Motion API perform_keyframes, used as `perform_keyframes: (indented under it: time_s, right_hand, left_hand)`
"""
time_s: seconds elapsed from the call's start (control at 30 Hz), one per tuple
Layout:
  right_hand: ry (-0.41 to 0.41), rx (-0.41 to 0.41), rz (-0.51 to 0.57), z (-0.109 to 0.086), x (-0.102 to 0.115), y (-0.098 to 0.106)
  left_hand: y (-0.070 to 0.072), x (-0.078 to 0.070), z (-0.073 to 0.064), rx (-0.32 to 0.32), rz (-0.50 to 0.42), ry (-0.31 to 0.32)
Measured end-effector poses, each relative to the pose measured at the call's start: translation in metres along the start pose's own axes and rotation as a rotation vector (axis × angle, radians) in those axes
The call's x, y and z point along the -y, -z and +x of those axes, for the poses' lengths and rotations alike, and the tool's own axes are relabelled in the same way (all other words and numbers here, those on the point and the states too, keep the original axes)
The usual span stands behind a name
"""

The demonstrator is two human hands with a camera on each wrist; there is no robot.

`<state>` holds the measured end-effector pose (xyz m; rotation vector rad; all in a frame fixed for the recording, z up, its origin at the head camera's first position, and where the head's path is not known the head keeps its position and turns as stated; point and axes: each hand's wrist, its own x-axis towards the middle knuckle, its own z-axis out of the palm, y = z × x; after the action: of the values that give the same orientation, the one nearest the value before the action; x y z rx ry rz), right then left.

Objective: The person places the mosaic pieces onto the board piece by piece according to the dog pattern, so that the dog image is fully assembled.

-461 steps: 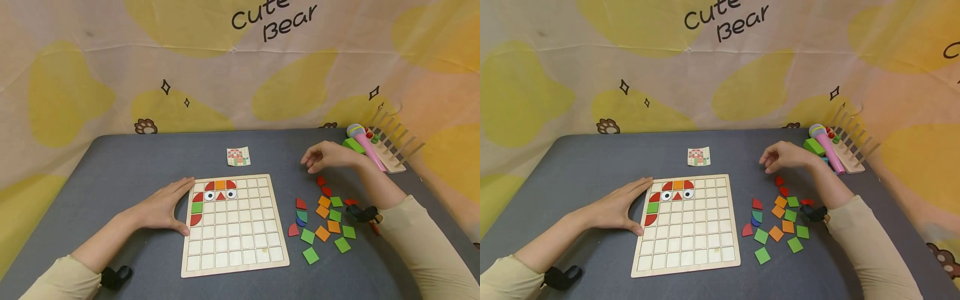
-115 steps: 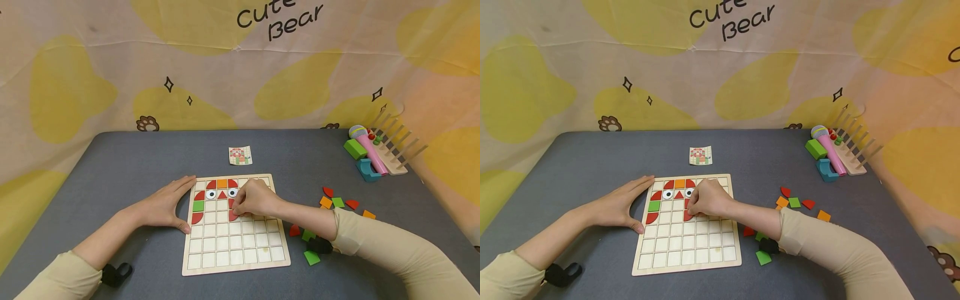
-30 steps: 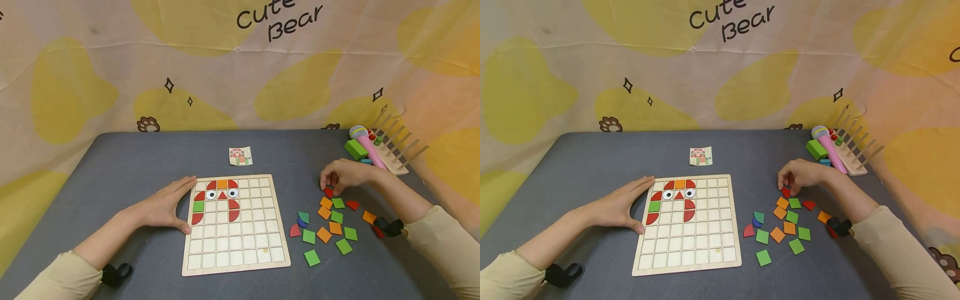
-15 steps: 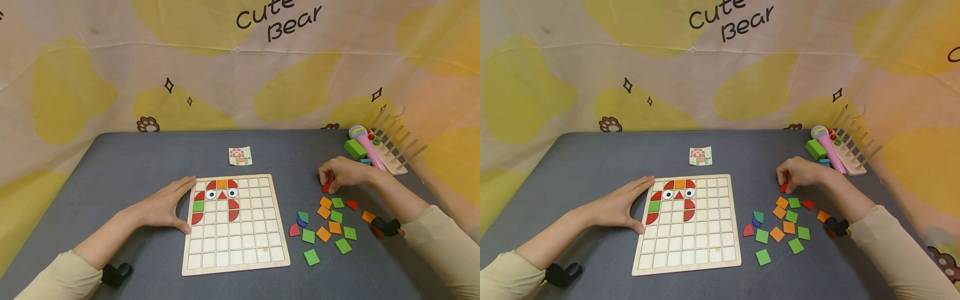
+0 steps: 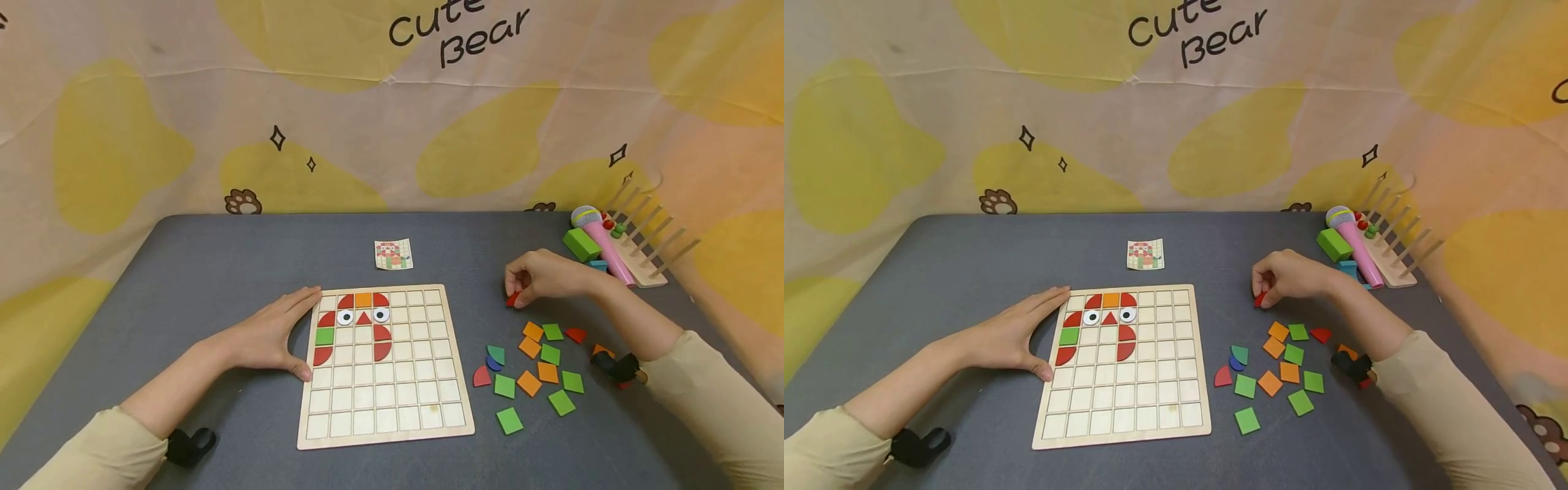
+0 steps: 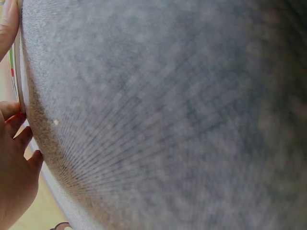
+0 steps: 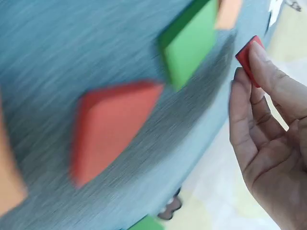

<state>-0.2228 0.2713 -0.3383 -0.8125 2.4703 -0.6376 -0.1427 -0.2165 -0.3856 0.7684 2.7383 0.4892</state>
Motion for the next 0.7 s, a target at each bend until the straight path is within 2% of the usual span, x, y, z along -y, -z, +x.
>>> perform_keyframes:
  time_s: [0.33,0.7]
  right_hand:
    - [0.111,-0.051,0.065,0.044,0.054,-0.011]
    - [0.248,-0.028,0.069,0.092,0.113,-0.035]
  left_hand:
    - [0.001,-0.001,-0.001,0.0,0.001,0.004]
    - [0.0,-0.001,0.0,-0.002,0.012,-0.002]
